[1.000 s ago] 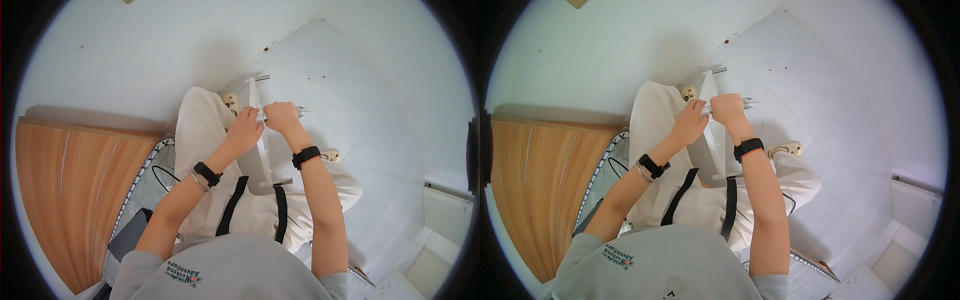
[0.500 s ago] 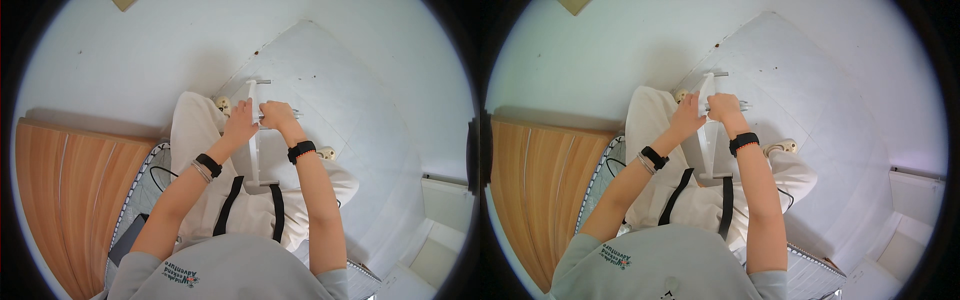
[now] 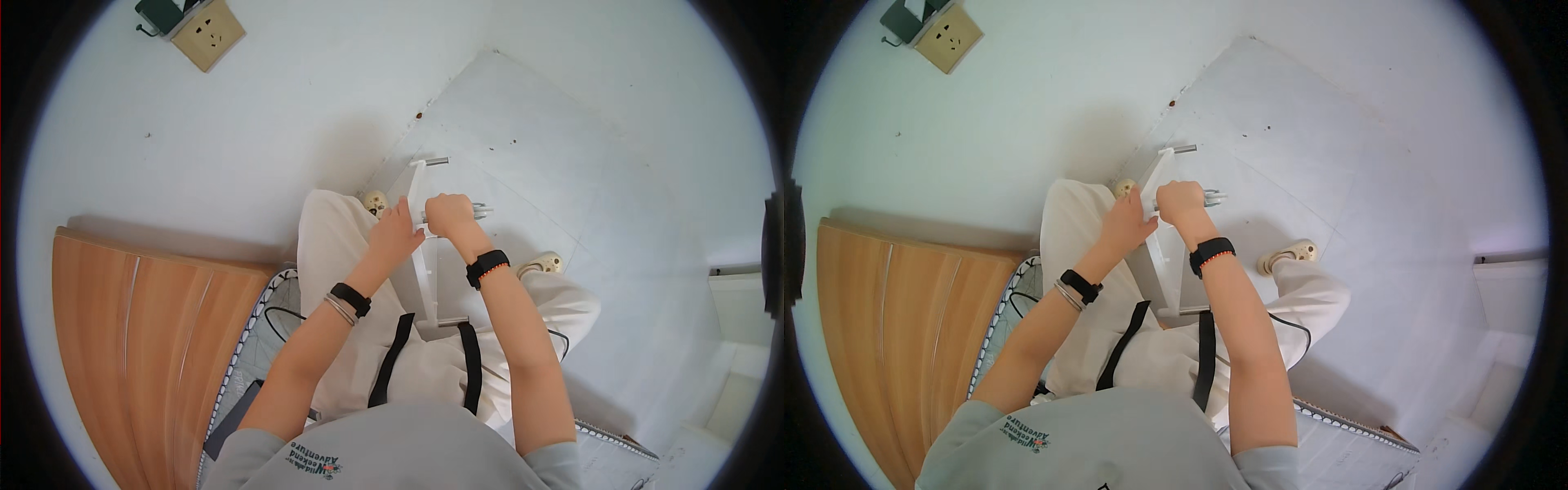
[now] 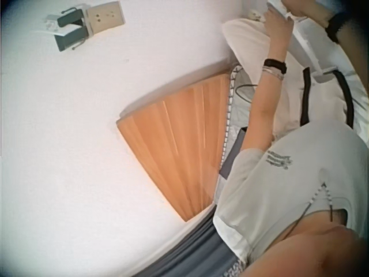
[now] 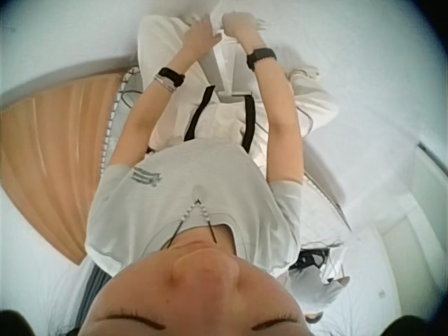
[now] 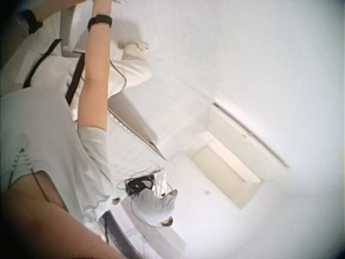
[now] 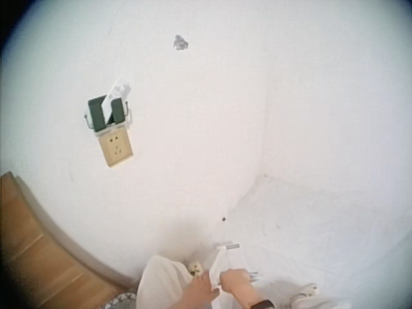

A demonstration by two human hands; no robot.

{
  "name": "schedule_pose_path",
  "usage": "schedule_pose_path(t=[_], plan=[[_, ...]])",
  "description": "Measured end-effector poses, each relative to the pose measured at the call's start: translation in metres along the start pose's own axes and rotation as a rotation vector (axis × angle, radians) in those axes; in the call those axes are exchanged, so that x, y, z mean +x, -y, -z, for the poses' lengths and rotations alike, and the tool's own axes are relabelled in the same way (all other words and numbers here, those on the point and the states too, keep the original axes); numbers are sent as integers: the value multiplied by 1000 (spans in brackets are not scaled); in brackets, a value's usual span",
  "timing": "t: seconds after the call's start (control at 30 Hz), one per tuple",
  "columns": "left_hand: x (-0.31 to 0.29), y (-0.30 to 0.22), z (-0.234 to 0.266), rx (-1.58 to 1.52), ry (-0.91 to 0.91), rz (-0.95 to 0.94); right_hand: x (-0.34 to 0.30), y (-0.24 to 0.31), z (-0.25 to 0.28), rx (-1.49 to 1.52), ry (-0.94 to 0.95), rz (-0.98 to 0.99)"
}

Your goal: The recorder is assembling a white plastic utility cart with metal legs.

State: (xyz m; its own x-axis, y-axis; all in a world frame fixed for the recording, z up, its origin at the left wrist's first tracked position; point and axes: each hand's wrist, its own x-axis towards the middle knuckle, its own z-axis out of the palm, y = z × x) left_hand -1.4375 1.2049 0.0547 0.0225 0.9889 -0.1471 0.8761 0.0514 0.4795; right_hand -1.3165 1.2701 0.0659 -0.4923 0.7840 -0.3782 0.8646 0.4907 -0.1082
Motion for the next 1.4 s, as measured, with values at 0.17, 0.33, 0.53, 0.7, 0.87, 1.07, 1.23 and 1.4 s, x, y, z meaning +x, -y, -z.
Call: schedule_pose_path(t=[0.17,0.33,0.53,0.7,0.87,1.07,1.23,1.4], plan=[[4,11,-4,32,-115,-80,-1,6,-9,-24,-222,19],[7,8,1,54,-67,-59,1,5,-17,0,-279,8],[9,14,-3,37,-94,-76,5,6,-16,-8,-283,17],[10,15,-4,58,-129,-101,8,4,-20,-4,-330,25],[11,16,-3,60,-114,-89,12,3,-29,-29,-475,55],[13,15,-3,57,-131,-117,13,2,-40,-89,-642,54],[9,20,-13,127,-129,-124,14,0,-35,-91,-562,91],[5,18,-17,87,-190,-97,12,0,-28,-97,-449,119]])
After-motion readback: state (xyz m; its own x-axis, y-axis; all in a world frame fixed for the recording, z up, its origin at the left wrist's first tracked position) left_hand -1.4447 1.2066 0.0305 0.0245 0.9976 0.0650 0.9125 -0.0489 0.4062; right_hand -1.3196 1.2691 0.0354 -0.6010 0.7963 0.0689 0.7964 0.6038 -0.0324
